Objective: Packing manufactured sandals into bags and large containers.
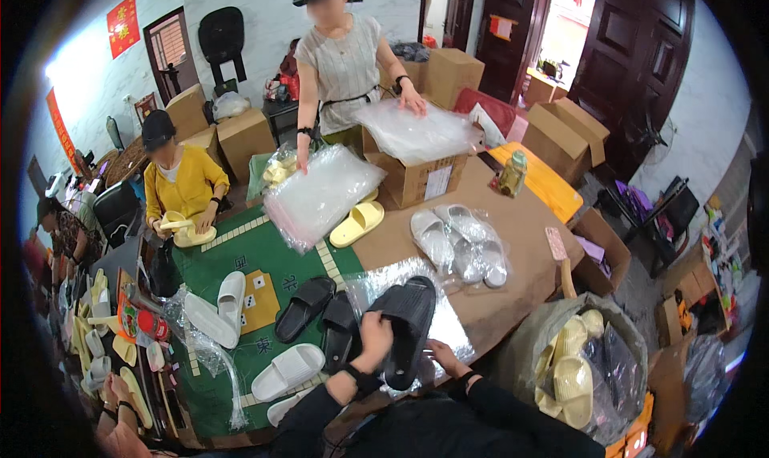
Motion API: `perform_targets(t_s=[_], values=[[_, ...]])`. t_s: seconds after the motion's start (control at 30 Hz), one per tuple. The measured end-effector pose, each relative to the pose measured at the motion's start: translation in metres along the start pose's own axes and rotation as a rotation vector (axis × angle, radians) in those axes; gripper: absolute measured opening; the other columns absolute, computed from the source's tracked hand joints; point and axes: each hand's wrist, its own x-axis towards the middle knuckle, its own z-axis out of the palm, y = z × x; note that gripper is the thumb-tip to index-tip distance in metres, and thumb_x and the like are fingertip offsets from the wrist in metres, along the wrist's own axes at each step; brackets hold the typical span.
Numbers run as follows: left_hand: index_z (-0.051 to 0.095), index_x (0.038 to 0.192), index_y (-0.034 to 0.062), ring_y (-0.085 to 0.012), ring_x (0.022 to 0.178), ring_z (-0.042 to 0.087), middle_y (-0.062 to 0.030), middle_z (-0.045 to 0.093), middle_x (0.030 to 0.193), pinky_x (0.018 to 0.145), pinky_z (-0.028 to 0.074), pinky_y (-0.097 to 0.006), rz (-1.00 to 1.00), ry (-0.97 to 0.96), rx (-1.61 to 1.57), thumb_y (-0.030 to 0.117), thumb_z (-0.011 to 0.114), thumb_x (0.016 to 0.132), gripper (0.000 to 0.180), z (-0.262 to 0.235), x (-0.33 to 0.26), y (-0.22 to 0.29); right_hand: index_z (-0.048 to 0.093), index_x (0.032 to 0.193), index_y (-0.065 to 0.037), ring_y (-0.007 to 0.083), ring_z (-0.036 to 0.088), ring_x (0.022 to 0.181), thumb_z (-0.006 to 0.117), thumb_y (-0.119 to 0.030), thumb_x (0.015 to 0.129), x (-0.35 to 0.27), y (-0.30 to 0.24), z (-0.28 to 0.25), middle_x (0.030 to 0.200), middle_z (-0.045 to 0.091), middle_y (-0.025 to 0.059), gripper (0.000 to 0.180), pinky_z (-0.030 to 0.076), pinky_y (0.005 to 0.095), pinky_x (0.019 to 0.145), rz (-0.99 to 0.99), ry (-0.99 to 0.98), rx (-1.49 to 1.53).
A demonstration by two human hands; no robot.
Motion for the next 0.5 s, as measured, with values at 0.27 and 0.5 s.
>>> perform_targets(t_s=[0.27,0.5], values=[[0.026,0.126,-0.0029,-0.046,0.107,0.042,-0.0312,0.042,0.118,0.092,0.036,-0.044,-0.035,-0.497,-0.168,0.019,0.061,0.077,0.064,0.092,-0.027,-0.054,0.039,0.124,-0.004,0.0251,0.052,0.1,0.06,-0.025,0.082,0.018,-0.021,-0.028,0.11,0.054,0.0139,0.052,0.042,0.0347,0.085,-0.251,0.381,-0.178],[0.049,0.103,0.0016,-0.0302,0.089,0.053,-0.0174,0.05,0.1,0.071,0.046,-0.041,0.496,-0.357,0.6,0.013,0.049,0.077,0.028,0.028,-0.111,-0.095,0.042,0.124,-0.002,0.0358,0.051,0.103,0.062,-0.017,0.072,0.041,-0.003,-0.038,0.112,0.053,0.022,0.058,0.038,0.0422,0.091,-0.15,0.474,-0.711]])
